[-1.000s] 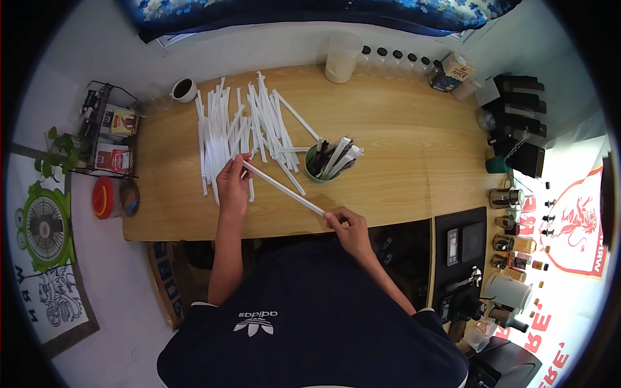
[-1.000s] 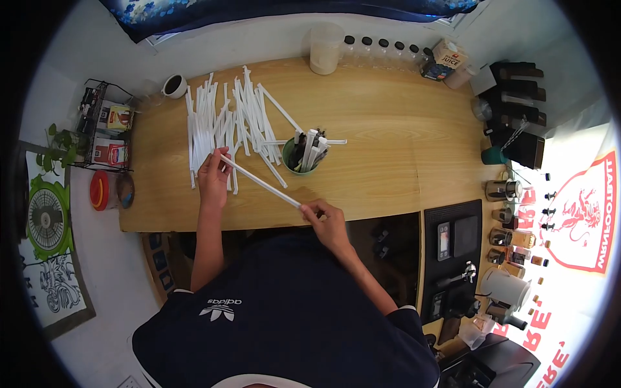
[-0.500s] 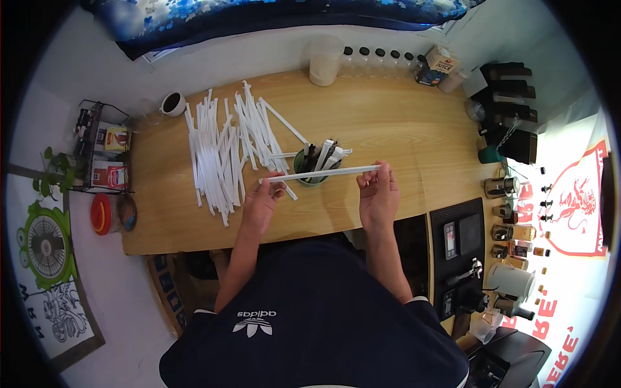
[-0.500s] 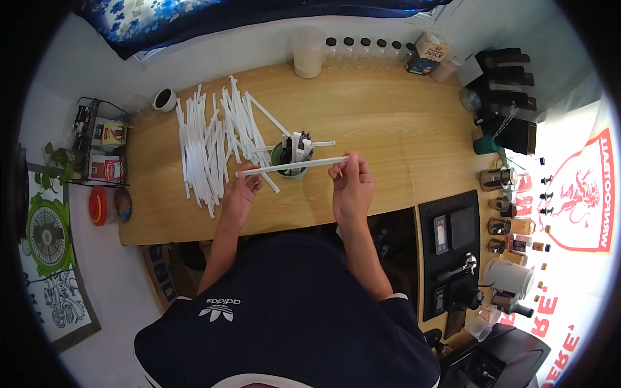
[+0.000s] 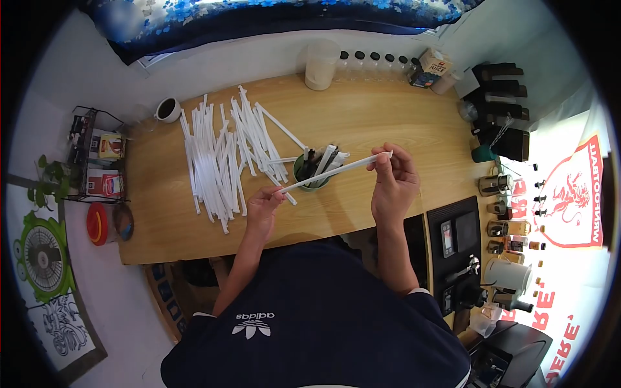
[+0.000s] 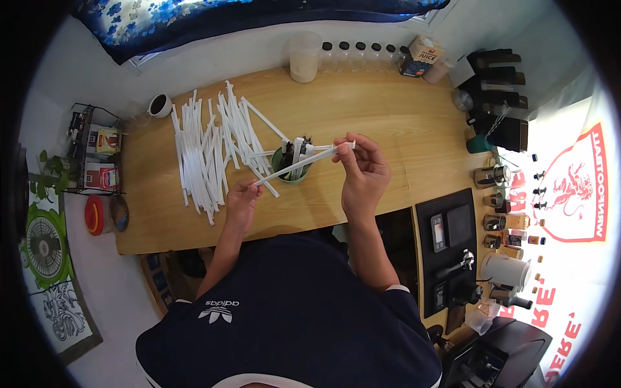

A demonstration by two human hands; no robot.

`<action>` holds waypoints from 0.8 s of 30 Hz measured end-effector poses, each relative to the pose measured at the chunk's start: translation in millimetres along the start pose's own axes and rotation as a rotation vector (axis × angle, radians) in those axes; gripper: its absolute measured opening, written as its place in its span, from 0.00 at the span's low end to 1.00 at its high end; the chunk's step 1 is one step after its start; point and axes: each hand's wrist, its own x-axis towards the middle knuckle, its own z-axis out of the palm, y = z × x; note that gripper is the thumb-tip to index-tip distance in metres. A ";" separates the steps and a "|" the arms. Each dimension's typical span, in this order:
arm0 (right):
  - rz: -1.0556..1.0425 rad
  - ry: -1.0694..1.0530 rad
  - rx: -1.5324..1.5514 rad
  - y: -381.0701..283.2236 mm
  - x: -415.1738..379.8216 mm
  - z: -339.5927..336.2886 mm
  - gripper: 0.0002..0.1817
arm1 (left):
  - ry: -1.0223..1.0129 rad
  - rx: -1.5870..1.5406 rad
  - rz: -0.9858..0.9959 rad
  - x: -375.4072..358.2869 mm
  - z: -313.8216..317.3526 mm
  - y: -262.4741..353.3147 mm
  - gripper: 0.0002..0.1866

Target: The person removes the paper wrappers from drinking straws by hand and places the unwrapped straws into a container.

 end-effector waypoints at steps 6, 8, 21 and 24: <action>-0.027 -0.018 -0.067 -0.8 -2.0 12.4 0.12 | 0.036 0.029 -0.006 0.6 -1.7 2.6 0.10; -0.034 -0.016 -0.082 -1.1 -1.8 14.0 0.12 | 0.032 0.033 -0.006 1.2 -2.7 3.1 0.10; -0.121 -0.046 -0.102 -15.8 8.0 6.9 0.07 | 0.006 0.090 0.015 -1.1 2.9 1.0 0.06; -0.213 -0.041 -0.112 -38.4 21.5 3.8 0.07 | 0.051 0.099 0.038 -1.6 17.4 9.5 0.05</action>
